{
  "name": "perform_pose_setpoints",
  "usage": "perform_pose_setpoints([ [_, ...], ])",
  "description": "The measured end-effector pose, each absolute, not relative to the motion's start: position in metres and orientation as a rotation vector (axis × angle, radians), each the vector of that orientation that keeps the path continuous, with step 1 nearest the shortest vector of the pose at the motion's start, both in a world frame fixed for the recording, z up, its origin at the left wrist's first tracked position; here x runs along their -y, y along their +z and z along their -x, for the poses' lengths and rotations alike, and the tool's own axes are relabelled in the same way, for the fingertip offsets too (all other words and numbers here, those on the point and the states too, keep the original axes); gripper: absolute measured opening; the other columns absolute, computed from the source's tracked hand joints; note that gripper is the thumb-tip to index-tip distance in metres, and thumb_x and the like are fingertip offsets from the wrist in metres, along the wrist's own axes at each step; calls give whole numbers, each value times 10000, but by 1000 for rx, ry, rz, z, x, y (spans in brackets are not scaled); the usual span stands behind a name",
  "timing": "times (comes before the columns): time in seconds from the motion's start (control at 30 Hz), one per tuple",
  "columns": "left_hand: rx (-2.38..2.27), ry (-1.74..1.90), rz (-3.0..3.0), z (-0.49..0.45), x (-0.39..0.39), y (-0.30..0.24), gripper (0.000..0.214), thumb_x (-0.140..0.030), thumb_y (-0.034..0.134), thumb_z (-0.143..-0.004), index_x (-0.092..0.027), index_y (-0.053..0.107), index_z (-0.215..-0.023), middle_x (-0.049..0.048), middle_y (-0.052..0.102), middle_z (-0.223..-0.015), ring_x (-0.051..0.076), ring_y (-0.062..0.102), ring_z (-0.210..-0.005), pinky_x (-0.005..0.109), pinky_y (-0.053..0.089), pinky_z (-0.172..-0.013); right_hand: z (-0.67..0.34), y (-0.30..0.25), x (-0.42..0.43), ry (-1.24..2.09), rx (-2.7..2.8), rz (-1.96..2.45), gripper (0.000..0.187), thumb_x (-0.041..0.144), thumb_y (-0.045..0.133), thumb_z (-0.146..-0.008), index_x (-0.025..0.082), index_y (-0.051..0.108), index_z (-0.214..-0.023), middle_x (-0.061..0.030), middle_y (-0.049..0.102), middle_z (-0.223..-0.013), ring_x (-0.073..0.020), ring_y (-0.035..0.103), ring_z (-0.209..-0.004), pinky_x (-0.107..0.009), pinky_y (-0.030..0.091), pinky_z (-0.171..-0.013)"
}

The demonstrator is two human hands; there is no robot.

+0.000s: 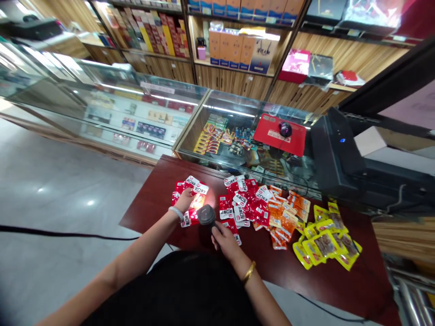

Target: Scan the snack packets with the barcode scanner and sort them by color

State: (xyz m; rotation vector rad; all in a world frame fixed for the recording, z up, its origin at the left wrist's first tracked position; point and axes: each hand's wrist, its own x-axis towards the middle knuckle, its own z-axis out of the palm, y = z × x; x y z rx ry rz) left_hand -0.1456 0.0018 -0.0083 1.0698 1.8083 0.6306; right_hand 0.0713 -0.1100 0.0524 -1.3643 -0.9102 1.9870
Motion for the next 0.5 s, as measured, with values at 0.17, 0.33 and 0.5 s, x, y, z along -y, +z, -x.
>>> perform_pose_setpoints([
  [0.17,-2024,495,-1222,177,9,-7,365,-385,566,-832,-195,538,-1142,71,672,-981,197,633,-874,305,482,-778,-75,52,114,1978,883,1391,572,617,612,-771,177,569,-1133,73,515,-525,-90,406,-402,-218,291,-423],
  [0.33,-2353,309,-1517,185,29,-1,504,-440,581,-799,-199,509,-1236,123,577,-1212,292,491,-1170,409,363,-996,-88,56,120,1907,761,1461,510,618,640,-746,192,594,-1022,67,514,-545,-89,416,-429,-213,314,-440],
  [0.5,-2208,258,-1831,141,27,10,602,-441,552,-829,-223,411,-1372,134,403,-1424,304,340,-1308,428,246,-1085,-103,62,123,1813,690,1459,449,622,636,-753,194,602,-885,43,532,-583,-93,424,-455,-224,328,-456],
])
